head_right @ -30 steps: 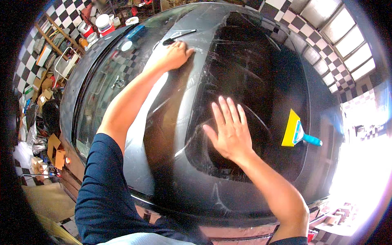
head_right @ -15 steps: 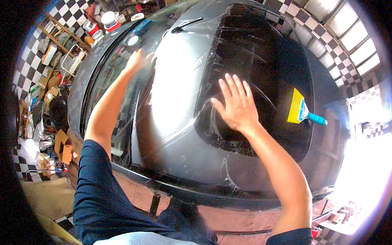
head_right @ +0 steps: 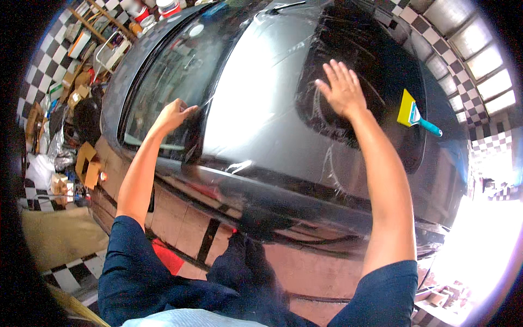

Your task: The person applies a transparent protective film to the rear hatch of a car. They use a black squeegee to smooth the film and remove bubbles, then a yellow squeegee to press the edges and ensure adhesion. The person also uses a small blade to trim excess film along the hatch edges.

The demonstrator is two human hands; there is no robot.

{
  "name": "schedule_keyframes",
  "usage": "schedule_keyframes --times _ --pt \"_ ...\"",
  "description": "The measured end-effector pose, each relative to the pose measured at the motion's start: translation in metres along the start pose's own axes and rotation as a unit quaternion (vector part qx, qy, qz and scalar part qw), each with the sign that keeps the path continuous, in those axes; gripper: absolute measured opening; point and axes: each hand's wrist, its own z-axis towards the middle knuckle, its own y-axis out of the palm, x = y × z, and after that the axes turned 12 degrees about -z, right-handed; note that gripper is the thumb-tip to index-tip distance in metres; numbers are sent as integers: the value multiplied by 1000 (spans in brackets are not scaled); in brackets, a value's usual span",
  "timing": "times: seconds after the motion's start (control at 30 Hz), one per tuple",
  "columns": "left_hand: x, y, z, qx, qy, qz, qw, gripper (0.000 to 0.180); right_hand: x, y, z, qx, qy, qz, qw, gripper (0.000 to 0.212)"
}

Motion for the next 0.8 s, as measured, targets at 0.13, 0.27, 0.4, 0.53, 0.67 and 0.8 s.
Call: schedule_keyframes --times 0.13,0.27,0.4,0.53,0.67,0.8 --pt "-31 -5 -15 -105 -89 -247 959 58 2 6 -4 -14 -4 13 1000 66" --pt "-43 -6 -9 -114 -157 -416 888 41 0 -8 0 -79 -13 -43 996 63" --pt "-29 1 12 -108 -178 -528 823 27 -26 -43 1 -47 -14 -47 998 60" --pt "-29 18 30 -71 -83 -464 879 21 -64 -42 -18 -36 -42 7 998 66" --pt "-33 15 22 5 -37 -461 887 17 -84 -46 -30 -54 -44 23 997 70" --pt "-28 2 16 18 -4 -473 881 17 -91 -35 -45 -48 -48 16 998 74"
